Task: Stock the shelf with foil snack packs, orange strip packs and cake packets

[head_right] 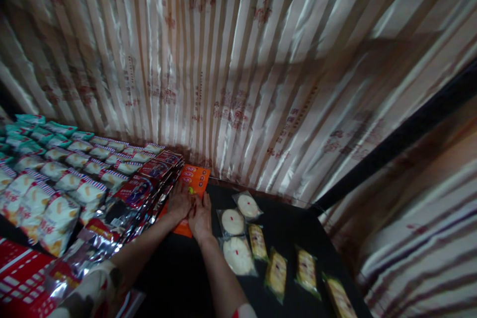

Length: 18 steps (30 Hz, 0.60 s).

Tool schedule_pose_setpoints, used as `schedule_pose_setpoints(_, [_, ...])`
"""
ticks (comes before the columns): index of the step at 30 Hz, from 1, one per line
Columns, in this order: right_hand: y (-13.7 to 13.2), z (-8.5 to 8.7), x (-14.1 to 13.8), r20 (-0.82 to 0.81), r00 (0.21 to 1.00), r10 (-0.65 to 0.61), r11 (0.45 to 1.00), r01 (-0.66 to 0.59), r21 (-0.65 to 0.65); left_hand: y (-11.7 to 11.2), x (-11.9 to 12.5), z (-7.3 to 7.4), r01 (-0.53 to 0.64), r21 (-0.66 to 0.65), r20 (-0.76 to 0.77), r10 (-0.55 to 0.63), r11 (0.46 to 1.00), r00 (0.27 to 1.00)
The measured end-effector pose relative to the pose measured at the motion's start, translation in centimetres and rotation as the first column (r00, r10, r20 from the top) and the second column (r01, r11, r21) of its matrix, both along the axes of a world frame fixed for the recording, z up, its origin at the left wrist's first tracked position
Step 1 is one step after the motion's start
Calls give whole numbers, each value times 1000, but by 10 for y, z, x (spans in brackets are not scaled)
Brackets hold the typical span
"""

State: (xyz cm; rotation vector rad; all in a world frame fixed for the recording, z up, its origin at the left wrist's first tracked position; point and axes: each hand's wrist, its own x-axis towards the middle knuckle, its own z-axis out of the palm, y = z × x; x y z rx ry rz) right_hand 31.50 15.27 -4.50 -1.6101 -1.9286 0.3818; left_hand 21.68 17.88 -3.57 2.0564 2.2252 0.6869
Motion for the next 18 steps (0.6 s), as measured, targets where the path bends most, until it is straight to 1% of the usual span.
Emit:
schedule_pose_setpoints(3, [2, -4, -1, -25, 998, -60, 998, 60, -21, -1, -1, 1, -4, 11, 0, 4, 1000, 1000])
schedule_pose_setpoints(9, [8, -9, 2, -106, 991, -77, 997, 78, 7, -1, 1, 6, -17, 25, 26, 16, 1000, 1000])
schedule_pose_setpoints(14, [7, -8, 2, -83, 993, -90, 996, 89, -10, -2, 1, 8, -8, -15, 18, 8, 1000, 1000])
schedule_pose_setpoints(18, [7, -7, 1, -52, 994, -93, 995, 91, -39, -1, 0, 4, 16, 13, 5, -16, 1000, 1000])
